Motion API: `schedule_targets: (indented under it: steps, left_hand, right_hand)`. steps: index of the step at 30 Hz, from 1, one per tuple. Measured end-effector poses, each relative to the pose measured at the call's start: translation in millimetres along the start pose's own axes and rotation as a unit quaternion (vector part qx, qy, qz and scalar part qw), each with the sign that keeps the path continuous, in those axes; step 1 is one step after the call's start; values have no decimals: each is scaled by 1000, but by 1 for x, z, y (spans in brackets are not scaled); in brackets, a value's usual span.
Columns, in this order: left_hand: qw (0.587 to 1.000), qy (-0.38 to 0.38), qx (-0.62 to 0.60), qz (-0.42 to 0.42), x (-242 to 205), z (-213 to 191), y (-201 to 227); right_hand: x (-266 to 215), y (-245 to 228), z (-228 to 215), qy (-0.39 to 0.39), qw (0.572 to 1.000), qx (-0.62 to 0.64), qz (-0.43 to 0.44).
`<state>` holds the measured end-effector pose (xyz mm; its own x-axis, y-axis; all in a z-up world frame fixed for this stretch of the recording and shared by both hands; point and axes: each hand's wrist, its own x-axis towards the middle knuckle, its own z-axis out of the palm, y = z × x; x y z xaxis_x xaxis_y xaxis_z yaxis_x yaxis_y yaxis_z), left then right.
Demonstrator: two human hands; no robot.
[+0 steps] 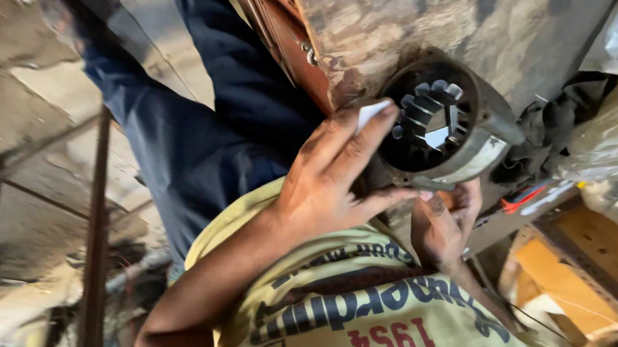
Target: The person cuts small white rectangular pieces from a strip using scissors and inserts them into the slots of a motor stator. The person repeats this process, cutting and placing multiple pieces into the stator's slots.
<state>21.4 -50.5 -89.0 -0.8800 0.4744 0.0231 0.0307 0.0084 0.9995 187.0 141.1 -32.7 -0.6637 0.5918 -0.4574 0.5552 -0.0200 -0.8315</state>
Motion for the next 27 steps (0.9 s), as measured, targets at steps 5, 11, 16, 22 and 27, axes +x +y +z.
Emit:
schedule_targets:
  steps: [5, 11, 16, 22, 27]
  left_hand:
    - [999, -17, -40, 21, 7, 0, -3]
    - [998, -53, -24, -2, 5, -2, 1]
    - [997, -54, -48, 3, 3, 1, -1]
    - [997, -56, -47, 13, 7, 0, 0]
    - [997, -63, -38, 15, 12, -4, -1]
  right_hand:
    - [3, -32, 8, -18, 998, 20, 64]
    - [9, -69, 21, -42, 987, 89, 131]
    - [24, -75, 10, -98, 981, 104, 129]
    - [22, -81, 9, -77, 972, 149, 165]
    - [34, -85, 16, -115, 966, 169, 161]
